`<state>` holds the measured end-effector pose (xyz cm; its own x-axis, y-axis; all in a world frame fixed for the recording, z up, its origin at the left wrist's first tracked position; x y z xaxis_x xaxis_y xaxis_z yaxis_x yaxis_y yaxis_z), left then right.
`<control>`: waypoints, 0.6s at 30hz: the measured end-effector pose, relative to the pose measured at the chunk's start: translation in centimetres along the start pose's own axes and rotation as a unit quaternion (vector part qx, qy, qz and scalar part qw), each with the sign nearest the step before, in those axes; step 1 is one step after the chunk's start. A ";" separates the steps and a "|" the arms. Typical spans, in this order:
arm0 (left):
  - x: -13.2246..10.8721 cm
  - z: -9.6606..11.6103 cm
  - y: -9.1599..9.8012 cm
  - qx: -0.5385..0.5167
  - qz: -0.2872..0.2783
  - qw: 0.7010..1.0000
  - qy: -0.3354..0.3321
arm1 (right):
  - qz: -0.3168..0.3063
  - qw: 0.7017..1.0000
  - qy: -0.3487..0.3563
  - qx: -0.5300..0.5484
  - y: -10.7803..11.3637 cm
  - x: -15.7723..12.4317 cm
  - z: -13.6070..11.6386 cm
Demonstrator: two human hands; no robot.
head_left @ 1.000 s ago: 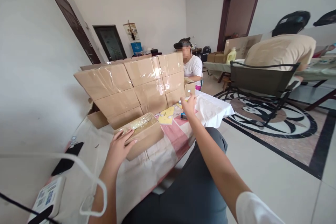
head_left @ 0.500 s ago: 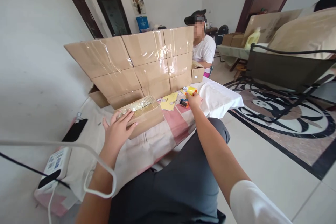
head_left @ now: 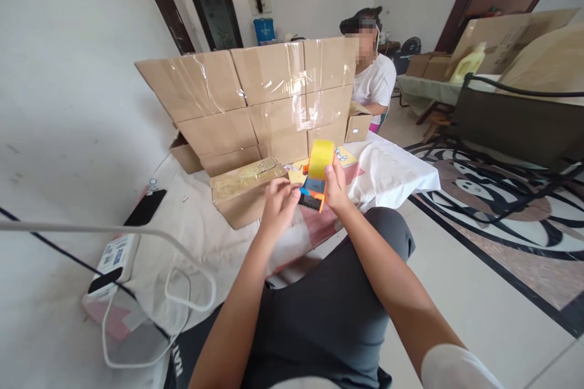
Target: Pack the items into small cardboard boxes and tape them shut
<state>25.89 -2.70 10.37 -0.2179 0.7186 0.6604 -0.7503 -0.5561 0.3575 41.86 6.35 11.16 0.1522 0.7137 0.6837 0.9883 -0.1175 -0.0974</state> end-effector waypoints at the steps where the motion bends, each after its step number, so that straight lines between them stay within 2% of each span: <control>1: -0.2 0.3 -0.7 -0.036 -0.011 0.999 0.018 | -0.019 0.999 0.024 0.012 0.0 -0.5 -0.7; 4: -0.9 0.7 -1.5 -0.126 -0.020 0.990 0.057 | -0.058 0.996 0.065 0.019 0.1 -0.9 -1.2; 10: -1.8 2.3 -1.7 -0.254 0.070 0.954 0.141 | -0.055 0.990 0.128 0.004 0.0 -0.7 -0.4; 14: -2.3 3.8 -1.8 -0.284 0.085 0.939 0.175 | -0.047 0.982 0.180 0.036 -0.1 -0.7 -0.7; 16: -2.9 4.3 -1.8 -0.276 0.082 0.941 0.176 | -0.027 0.985 0.164 0.037 0.3 -0.2 -0.4; 18: -3.8 4.7 -2.0 -0.257 0.070 0.948 0.173 | 0.025 0.993 0.104 0.049 1.0 0.6 0.3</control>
<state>31.16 -6.33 10.24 -0.4622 0.7964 0.3902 -0.8849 -0.4427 -0.1447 42.93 6.86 11.24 0.2047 0.5501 0.8096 0.9776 -0.0737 -0.1971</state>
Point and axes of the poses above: each hand's wrist, its own x-axis towards the middle knuckle, its own y-axis out of the back of the hand, z = x × y, the point moved 2 cm from there along x, towards the middle knuckle, and after that the axes turned 11 degrees about z, right-handed, at the moved point
